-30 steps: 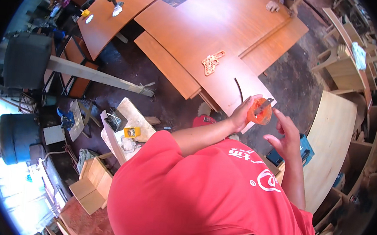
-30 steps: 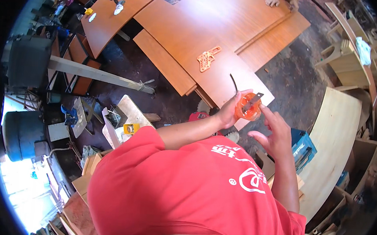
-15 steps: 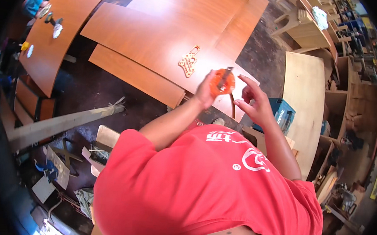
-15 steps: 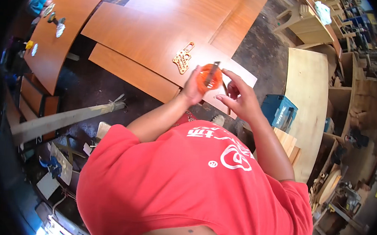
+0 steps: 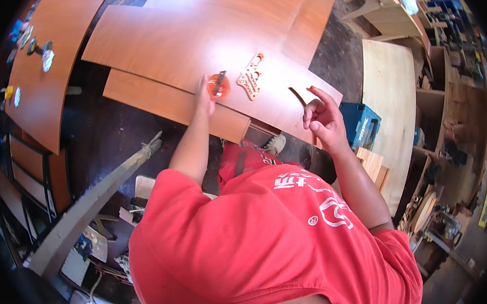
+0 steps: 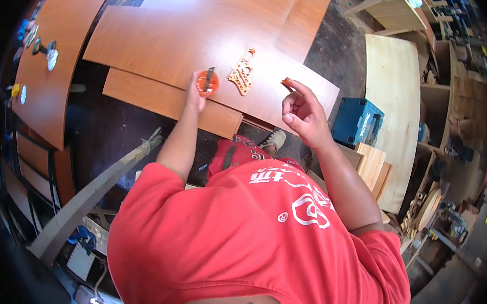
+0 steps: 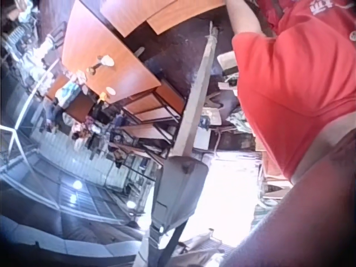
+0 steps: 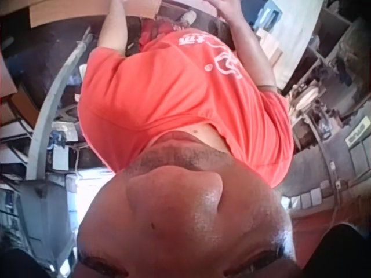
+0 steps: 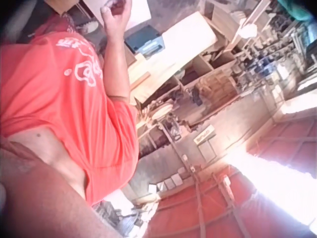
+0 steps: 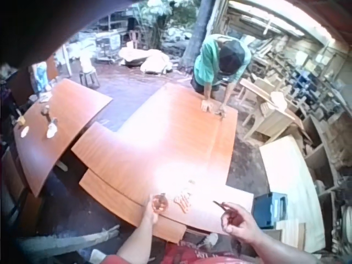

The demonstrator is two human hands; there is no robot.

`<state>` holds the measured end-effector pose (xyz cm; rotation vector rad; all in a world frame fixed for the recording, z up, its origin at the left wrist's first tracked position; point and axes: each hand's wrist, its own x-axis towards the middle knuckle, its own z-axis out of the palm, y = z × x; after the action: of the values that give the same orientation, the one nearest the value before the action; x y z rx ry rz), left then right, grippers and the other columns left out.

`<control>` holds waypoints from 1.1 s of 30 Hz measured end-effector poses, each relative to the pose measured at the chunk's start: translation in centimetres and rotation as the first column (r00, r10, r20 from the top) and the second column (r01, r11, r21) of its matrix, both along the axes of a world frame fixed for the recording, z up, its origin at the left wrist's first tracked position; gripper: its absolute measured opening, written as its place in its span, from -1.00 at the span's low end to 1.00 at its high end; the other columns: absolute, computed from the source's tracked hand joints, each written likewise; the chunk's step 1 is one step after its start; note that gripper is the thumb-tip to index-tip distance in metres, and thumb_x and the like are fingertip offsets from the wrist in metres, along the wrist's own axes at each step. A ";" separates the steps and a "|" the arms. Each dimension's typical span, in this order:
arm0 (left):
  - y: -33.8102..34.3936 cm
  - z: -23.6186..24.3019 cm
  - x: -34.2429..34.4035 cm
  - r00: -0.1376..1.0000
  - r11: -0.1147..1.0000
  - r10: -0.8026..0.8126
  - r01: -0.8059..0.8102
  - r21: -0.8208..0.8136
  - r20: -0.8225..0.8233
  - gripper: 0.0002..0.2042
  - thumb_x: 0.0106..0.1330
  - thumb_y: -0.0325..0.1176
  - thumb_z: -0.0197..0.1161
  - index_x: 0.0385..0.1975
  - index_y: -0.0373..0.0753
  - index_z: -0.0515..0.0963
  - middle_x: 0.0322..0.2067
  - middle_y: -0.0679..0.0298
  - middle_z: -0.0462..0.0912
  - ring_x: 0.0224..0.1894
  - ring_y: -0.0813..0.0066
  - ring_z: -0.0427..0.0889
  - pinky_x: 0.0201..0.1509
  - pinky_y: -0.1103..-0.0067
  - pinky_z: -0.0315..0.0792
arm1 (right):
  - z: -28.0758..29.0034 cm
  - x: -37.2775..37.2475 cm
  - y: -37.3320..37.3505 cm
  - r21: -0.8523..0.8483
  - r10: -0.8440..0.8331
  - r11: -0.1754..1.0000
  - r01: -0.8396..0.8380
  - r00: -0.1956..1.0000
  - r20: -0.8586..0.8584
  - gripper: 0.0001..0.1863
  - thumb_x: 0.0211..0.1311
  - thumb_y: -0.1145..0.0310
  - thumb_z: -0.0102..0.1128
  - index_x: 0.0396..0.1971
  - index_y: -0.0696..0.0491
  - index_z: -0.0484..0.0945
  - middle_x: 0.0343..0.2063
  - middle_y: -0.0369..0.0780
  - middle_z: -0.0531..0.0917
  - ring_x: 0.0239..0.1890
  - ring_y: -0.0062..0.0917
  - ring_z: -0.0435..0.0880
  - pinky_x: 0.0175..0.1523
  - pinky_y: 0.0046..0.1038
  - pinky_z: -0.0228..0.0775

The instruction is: The person aligns edge banding along the edge of a wooden board, trims the banding strip using an edge trimmer, and handles a container of adhesive with a metal applicator.

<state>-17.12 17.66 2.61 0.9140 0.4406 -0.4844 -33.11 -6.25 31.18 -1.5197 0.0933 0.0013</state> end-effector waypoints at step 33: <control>-25.7 1.6 -11.2 -0.416 0.066 -0.909 -0.187 0.980 -0.018 -0.79 0.16 -0.34 0.21 -0.21 -0.17 0.54 -0.26 0.14 0.49 -0.03 0.15 0.45 0.11 0.31 0.31 | 7.2 -23.1 -34.7 -0.008 -0.398 0.917 0.399 0.915 0.074 -0.27 0.26 0.08 0.17 0.34 0.03 0.13 -0.57 -0.31 0.43 -0.53 -0.65 0.40 -0.38 -0.59 0.31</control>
<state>-28.31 -8.03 4.21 2.2424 -1.7994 -0.4763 -56.24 -40.99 38.35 -1.4983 0.3469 -0.3823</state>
